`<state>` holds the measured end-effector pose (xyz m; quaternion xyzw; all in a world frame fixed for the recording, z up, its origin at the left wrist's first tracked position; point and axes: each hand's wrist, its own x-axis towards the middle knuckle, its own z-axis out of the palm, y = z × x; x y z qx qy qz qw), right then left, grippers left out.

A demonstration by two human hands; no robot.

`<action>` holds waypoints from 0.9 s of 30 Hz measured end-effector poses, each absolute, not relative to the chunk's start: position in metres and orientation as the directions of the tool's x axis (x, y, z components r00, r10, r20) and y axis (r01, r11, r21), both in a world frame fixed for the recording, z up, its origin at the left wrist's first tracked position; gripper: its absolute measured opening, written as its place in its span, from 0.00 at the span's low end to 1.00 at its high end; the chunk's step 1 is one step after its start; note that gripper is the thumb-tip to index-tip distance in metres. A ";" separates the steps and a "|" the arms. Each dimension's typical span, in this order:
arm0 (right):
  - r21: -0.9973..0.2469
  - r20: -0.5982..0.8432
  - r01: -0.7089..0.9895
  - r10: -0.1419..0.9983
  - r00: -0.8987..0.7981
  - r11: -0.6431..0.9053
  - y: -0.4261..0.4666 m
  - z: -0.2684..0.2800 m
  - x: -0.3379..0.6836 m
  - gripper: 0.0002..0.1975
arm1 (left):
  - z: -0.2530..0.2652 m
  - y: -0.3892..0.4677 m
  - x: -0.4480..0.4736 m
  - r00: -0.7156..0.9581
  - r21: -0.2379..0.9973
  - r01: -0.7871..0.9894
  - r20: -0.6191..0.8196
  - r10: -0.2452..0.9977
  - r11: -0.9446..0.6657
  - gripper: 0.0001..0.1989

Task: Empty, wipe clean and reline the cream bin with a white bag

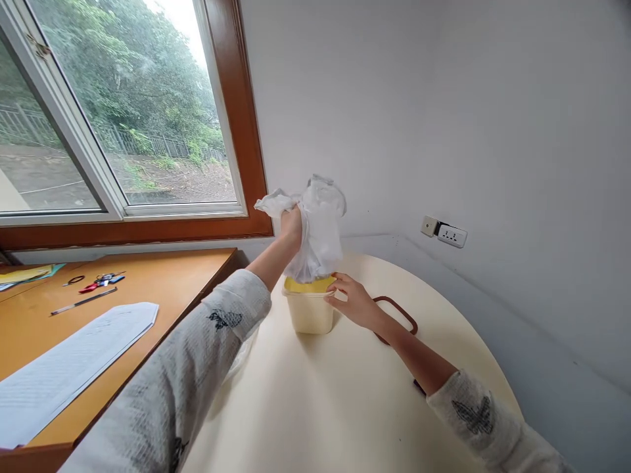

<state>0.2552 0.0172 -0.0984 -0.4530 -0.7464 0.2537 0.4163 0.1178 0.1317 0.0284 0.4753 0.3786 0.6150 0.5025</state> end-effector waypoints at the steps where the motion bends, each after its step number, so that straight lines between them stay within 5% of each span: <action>1: -0.755 0.396 0.461 0.884 -0.246 0.467 0.016 -0.097 0.256 0.08 | 0.020 0.130 0.119 -0.062 0.954 -0.222 0.192 0.979 -0.201 0.16; 8: -0.800 0.421 0.411 0.897 -0.134 0.437 0.017 -0.097 0.261 0.09 | -0.015 0.118 0.102 0.155 1.000 0.000 0.029 0.987 -0.029 0.16; 13: -0.877 0.419 0.274 0.907 0.035 0.395 0.035 -0.100 0.263 0.28 | -0.006 0.117 0.093 0.252 0.996 0.080 0.006 0.968 -0.027 0.12; 17: -0.928 0.358 0.110 0.934 0.000 0.355 0.049 -0.098 0.264 0.39 | -0.009 0.114 0.093 0.243 0.975 0.173 0.098 0.965 -0.142 0.10; 21: -0.945 0.327 0.007 0.942 -0.076 0.328 0.054 -0.097 0.263 0.29 | -0.012 0.105 0.086 0.182 0.874 0.366 0.270 0.945 -0.320 0.03; 27: -0.924 0.369 0.073 0.924 -0.097 0.376 0.049 -0.087 0.261 0.17 | -0.014 0.090 0.065 0.210 0.679 0.633 0.313 0.926 -0.373 0.11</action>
